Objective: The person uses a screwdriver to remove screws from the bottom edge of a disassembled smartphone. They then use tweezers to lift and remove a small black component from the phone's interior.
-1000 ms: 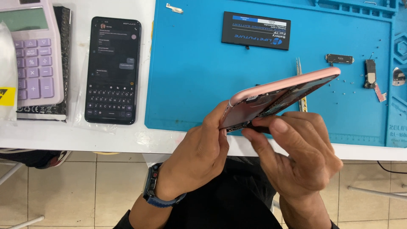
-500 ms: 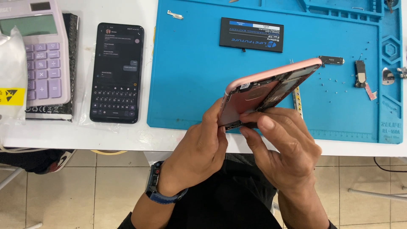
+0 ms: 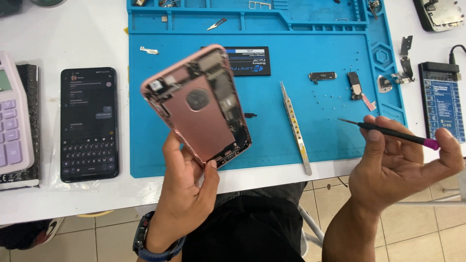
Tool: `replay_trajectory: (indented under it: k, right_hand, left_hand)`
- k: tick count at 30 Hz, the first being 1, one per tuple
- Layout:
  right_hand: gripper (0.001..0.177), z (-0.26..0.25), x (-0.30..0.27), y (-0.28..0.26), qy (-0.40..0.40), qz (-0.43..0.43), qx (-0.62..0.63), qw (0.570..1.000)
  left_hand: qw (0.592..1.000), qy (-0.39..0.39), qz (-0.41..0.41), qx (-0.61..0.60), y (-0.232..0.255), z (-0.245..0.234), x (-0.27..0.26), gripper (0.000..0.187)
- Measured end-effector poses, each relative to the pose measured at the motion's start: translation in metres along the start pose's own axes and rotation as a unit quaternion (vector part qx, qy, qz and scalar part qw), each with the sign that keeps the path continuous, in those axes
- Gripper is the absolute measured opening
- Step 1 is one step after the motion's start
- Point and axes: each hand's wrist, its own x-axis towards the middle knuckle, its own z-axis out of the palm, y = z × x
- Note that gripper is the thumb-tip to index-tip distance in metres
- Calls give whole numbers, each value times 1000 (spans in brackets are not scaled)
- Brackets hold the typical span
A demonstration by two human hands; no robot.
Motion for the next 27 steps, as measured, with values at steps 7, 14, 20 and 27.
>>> replay_trajectory:
  k: [7, 14, 20, 27]
  right_hand:
    - [62, 5, 4, -6, -27, 11, 6, 1000]
    - [60, 4, 1, -4, -15, 24, 10, 1000]
    - [61, -3, -9, 0, -9, 49, 38, 998]
    - [65, 18, -35, -34, -2, 144, 147, 979]
  left_hand:
    - [993, 15, 38, -112, 2, 3, -2, 94]
    - [999, -20, 50, 1, 9, -5, 0, 49]
    - [995, -34, 43, 79, 12, -3, 0, 32]
    - [982, -53, 126, 128, -1, -1, -3, 27]
